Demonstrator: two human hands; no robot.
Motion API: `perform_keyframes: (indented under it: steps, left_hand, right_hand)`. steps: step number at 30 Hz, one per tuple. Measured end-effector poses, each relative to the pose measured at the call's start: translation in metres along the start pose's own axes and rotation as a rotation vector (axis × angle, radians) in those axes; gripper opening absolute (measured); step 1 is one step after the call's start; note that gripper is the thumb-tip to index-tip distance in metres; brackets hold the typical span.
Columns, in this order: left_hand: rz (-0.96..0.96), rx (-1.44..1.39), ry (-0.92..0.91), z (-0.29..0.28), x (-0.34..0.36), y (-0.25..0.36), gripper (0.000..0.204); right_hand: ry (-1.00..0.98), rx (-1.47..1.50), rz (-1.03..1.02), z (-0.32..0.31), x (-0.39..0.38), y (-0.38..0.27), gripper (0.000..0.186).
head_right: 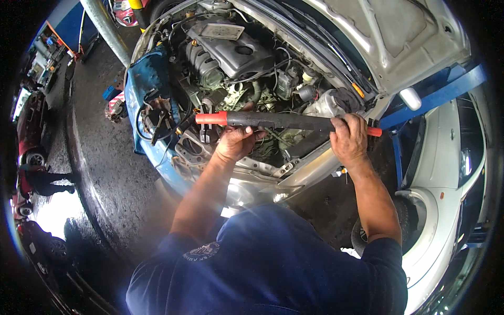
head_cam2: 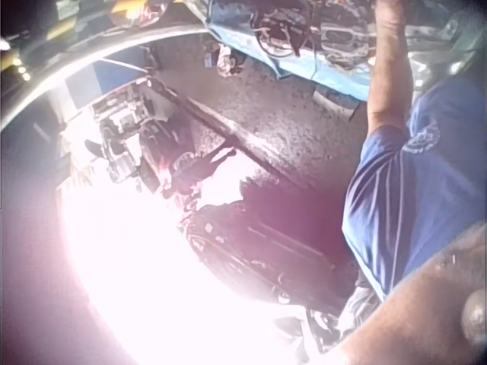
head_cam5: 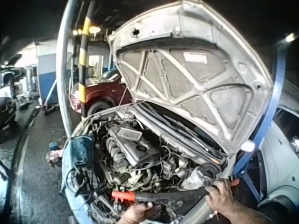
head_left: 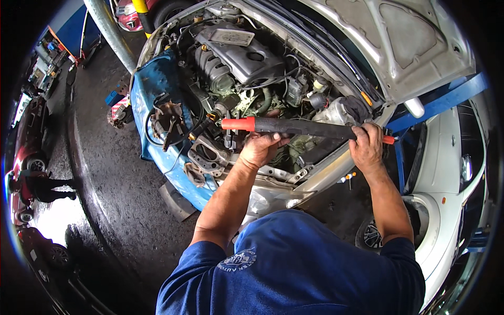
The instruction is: The person positions an under-hood work light across the engine bay and then works on engine components with their hands.
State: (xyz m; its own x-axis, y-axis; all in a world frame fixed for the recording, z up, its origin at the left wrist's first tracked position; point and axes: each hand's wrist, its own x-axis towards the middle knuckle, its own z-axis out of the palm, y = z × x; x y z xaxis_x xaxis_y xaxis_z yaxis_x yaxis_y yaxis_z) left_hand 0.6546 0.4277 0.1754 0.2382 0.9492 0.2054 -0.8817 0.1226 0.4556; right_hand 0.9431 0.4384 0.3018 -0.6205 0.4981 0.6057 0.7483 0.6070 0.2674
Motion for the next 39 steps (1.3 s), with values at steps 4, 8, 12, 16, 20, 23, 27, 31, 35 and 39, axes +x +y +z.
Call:
perform_keyframes:
  steps: [4, 8, 12, 16, 20, 23, 27, 31, 35, 39]
  left_hand:
    - [-0.015, -0.160, 0.295, 0.032, 0.011, -0.023, 0.031]
    - [-0.014, -0.188, 0.433, 0.035, 0.024, -0.015, 0.039]
    - [0.035, -0.188, 0.421, 0.010, 0.025, 0.004, 0.042]
    - [0.071, -0.224, 0.284, 0.011, 0.028, 0.008, 0.037]
    - [0.126, -0.226, 0.203, 0.018, 0.029, 0.008, 0.039]
    - [0.118, -0.270, 0.195, 0.025, 0.027, 0.012, 0.035]
    - [0.095, -0.257, 0.193, 0.032, 0.029, 0.008, 0.036]
    - [0.025, -0.190, 0.274, 0.021, 0.030, 0.012, 0.042]
    - [0.034, -0.234, 0.308, 0.006, 0.040, 0.023, 0.035]
    - [-0.007, -0.304, 0.320, 0.002, 0.053, 0.022, 0.033]
  right_hand:
    - [-0.071, 0.013, -0.003, 0.009, 0.010, -0.014, 0.048]
    - [-0.276, 0.077, 0.069, -0.012, 0.033, -0.027, 0.054]
    - [-0.162, 0.219, 0.317, -0.047, 0.046, -0.010, 0.060]
    - [-0.176, 0.577, 0.723, -0.043, -0.013, 0.046, 0.068]
    - [-0.261, 1.079, 0.955, -0.022, -0.053, 0.067, 0.069]
    - [-0.256, 1.314, 0.994, -0.016, -0.053, 0.055, 0.060]
    - [-0.297, 1.439, 1.024, -0.017, -0.058, 0.060, 0.048]
    - [-0.213, 1.421, 1.003, -0.032, -0.038, 0.039, 0.033]
    - [-0.225, 1.475, 0.898, -0.029, -0.036, 0.036, 0.033]
    - [-0.203, 1.624, 0.866, -0.051, -0.019, 0.018, 0.040]
